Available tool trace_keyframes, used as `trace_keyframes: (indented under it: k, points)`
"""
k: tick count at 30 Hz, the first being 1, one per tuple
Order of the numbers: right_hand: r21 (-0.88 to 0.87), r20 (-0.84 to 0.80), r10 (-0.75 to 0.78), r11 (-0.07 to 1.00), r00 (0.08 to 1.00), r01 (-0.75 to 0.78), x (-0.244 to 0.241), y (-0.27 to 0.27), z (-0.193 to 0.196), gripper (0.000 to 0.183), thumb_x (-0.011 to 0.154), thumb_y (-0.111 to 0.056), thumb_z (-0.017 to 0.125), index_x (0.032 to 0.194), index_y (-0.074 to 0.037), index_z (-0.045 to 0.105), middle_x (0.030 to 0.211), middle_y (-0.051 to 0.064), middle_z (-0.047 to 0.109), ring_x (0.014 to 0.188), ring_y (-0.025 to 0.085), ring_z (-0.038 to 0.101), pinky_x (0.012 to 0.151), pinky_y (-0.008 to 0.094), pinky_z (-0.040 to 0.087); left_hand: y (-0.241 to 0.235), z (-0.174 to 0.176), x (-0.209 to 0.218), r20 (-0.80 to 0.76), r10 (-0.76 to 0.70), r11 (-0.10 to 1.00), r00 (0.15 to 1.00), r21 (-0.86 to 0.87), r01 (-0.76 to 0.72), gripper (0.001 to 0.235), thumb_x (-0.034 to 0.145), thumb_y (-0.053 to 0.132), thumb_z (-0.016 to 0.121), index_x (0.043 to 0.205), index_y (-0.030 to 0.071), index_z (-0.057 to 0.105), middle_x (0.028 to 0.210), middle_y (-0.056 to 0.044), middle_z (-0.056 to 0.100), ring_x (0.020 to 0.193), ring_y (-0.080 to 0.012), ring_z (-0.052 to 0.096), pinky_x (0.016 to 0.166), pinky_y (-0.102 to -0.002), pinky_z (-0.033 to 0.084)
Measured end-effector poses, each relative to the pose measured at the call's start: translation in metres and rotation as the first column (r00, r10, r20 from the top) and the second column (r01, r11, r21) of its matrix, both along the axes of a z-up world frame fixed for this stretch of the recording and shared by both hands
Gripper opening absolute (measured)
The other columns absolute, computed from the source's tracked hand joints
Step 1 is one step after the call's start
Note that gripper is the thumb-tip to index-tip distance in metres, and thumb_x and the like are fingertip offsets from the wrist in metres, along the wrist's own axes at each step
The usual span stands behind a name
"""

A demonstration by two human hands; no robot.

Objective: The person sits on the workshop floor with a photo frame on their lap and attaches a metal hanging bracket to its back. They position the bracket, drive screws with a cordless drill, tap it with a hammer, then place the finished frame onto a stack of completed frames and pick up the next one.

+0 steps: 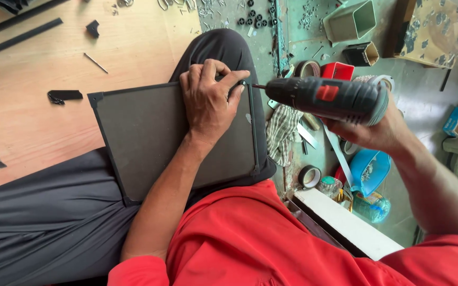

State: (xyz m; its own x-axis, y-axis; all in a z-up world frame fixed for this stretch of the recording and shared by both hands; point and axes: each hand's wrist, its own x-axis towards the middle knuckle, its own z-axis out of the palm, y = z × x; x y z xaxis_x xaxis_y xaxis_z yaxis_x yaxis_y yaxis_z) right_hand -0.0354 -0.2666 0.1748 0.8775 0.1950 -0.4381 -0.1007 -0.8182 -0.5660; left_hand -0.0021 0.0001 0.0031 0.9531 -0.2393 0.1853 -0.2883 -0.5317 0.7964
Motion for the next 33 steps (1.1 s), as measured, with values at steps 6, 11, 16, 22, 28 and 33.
trace_keyframes:
  k: [6, 11, 16, 22, 28, 33]
  points:
    - [-0.086, 0.046, 0.151, 0.985, 0.987, -0.147, 0.017, 0.010, 0.000, 0.032, 0.082, -0.030, 0.081, 0.104, -0.009, 0.071, 0.084, 0.003, 0.074, 0.071, 0.015, 0.073, 0.067, 0.030, 0.057, -0.003, -0.007, -0.002, 0.009, 0.011, 1.000, 1.000, 0.003, -0.011, 0.023, 0.083, 0.019, 0.088, 0.102, 0.029, 0.081, 0.104, 0.006, 0.058, 0.104, -0.0202, 0.052, 0.096, -0.041, 0.040]
    - [-0.247, -0.004, 0.183, 0.952, 0.983, -0.178, 0.022, 0.008, -0.003, 0.031, 0.080, -0.033, 0.083, 0.100, -0.011, 0.073, 0.076, 0.004, 0.072, 0.064, 0.019, 0.070, 0.065, 0.033, 0.055, -0.003, -0.007, -0.001, 0.010, 0.012, 1.000, 1.000, 0.004, -0.012, 0.020, 0.083, 0.021, 0.088, 0.100, 0.029, 0.081, 0.104, 0.006, 0.058, 0.104, -0.0204, 0.052, 0.096, -0.041, 0.040]
    - [-0.291, 0.001, 0.235, 0.930, 0.972, -0.225, 0.026, 0.008, -0.004, 0.033, 0.078, -0.033, 0.084, 0.100, -0.011, 0.075, 0.075, 0.006, 0.071, 0.065, 0.024, 0.068, 0.066, 0.035, 0.055, -0.004, -0.007, -0.001, 0.011, 0.015, 1.000, 1.000, -0.001, -0.015, 0.018, 0.084, 0.022, 0.088, 0.099, 0.028, 0.081, 0.104, 0.006, 0.058, 0.104, -0.0204, 0.052, 0.096, -0.041, 0.039]
    - [-0.289, -0.048, 0.254, 0.922, 0.966, -0.256, 0.040, 0.029, 0.013, 0.036, 0.075, -0.027, 0.084, 0.105, -0.011, 0.074, 0.078, 0.009, 0.072, 0.067, 0.026, 0.071, 0.070, 0.037, 0.058, -0.007, -0.009, -0.001, 0.005, 0.023, 1.000, 1.000, -0.001, -0.023, 0.020, 0.082, 0.021, 0.089, 0.098, 0.028, 0.080, 0.103, 0.005, 0.058, 0.103, -0.0207, 0.052, 0.096, -0.041, 0.039]
    - [-0.362, -0.139, 0.322, 0.864, 0.937, -0.351, 0.067, 0.051, 0.023, 0.043, 0.065, -0.020, 0.085, 0.104, -0.009, 0.071, 0.081, 0.013, 0.071, 0.072, 0.034, 0.070, 0.069, 0.043, 0.057, -0.007, -0.007, 0.000, -0.051, 0.044, 0.999, 0.998, -0.009, -0.045, 0.025, 0.078, 0.019, 0.090, 0.100, 0.023, 0.079, 0.104, 0.004, 0.057, 0.103, -0.0215, 0.051, 0.097, -0.043, 0.040]
    - [-0.387, -0.167, 0.386, 0.821, 0.907, -0.420, 0.079, 0.054, 0.020, 0.036, 0.069, -0.021, 0.083, 0.098, -0.007, 0.068, 0.084, 0.016, 0.071, 0.076, 0.039, 0.068, 0.069, 0.047, 0.056, -0.007, -0.007, 0.002, -0.081, 0.048, 0.999, 0.996, -0.019, -0.050, 0.025, 0.078, 0.018, 0.091, 0.099, 0.022, 0.079, 0.104, 0.003, 0.057, 0.102, -0.0219, 0.051, 0.098, -0.043, 0.039]
